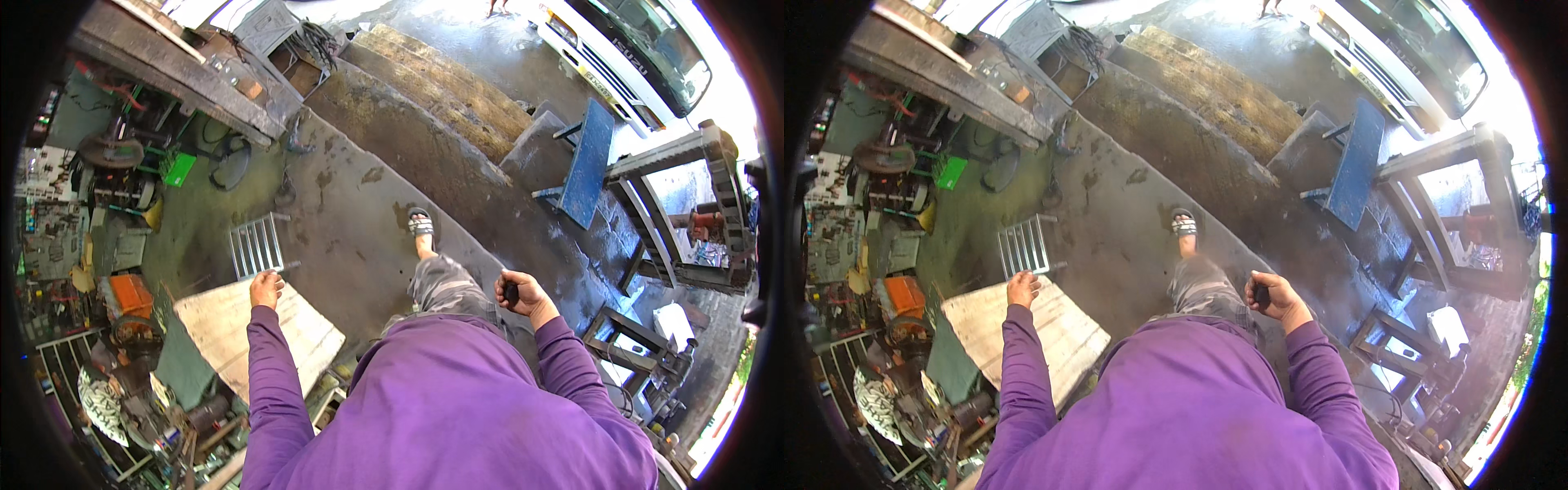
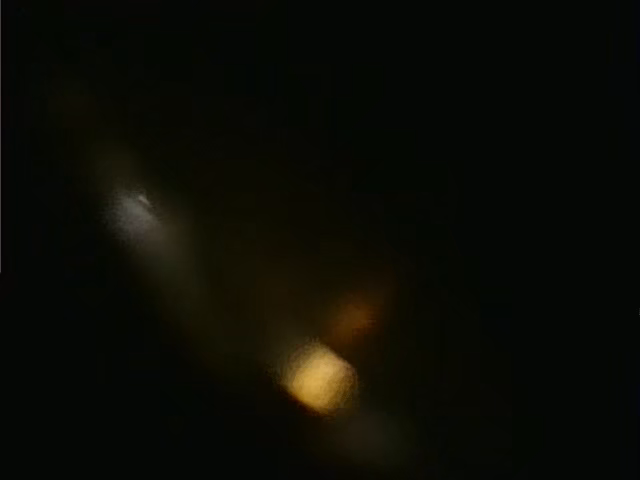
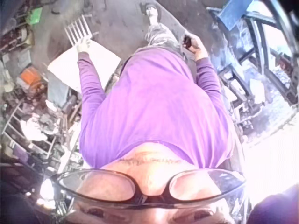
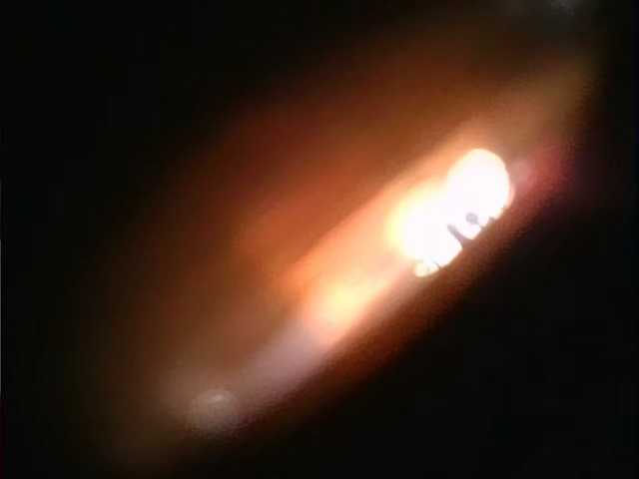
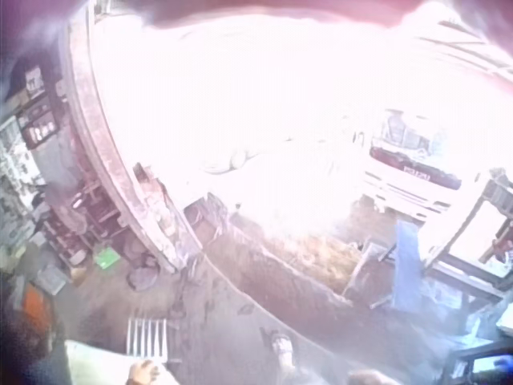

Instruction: The person works on the dashboard of a white van, handling wires and connectors. They exit the vehicle, walk into a workshop, and use pliers to strip or cut a wire. They then return to the van and continue connecting wires inside the dashboard.

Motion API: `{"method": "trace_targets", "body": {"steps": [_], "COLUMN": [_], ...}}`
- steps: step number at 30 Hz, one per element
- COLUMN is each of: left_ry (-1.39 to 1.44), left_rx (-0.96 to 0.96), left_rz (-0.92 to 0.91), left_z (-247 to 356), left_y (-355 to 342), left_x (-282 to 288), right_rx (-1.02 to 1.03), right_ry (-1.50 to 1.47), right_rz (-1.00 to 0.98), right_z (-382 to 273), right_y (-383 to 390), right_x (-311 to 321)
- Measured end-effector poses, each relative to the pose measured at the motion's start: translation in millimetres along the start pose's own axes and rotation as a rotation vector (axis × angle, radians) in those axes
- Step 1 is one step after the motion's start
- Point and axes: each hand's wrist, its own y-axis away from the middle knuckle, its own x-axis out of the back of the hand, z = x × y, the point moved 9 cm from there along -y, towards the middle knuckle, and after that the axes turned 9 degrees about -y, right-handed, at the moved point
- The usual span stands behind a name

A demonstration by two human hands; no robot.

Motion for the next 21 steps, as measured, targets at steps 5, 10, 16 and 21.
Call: {"method": "trace_targets", "body": {"steps": [5, 10, 16, 21], "left_ry": [-0.275, -0.491, -0.564, -1.613], "left_rx": [-0.019, 0.393, 0.478, -0.420], "left_rz": [-0.237, -0.441, -0.561, -0.897], "left_z": [3, -35, -34, 57], "left_y": [-80, -40, -101, -273], "left_x": [-47, -68, -57, -81], "right_rx": [-0.074, 0.135, 0.267, 0.366], "right_ry": [0.192, 0.166, 0.195, -0.061], "right_rz": [0.259, 0.028, -0.006, -0.091], "right_z": [-93, -203, -315, -351], "right_y": [-103, -175, -234, -301], "right_x": [-40, -158, -262, -287]}}
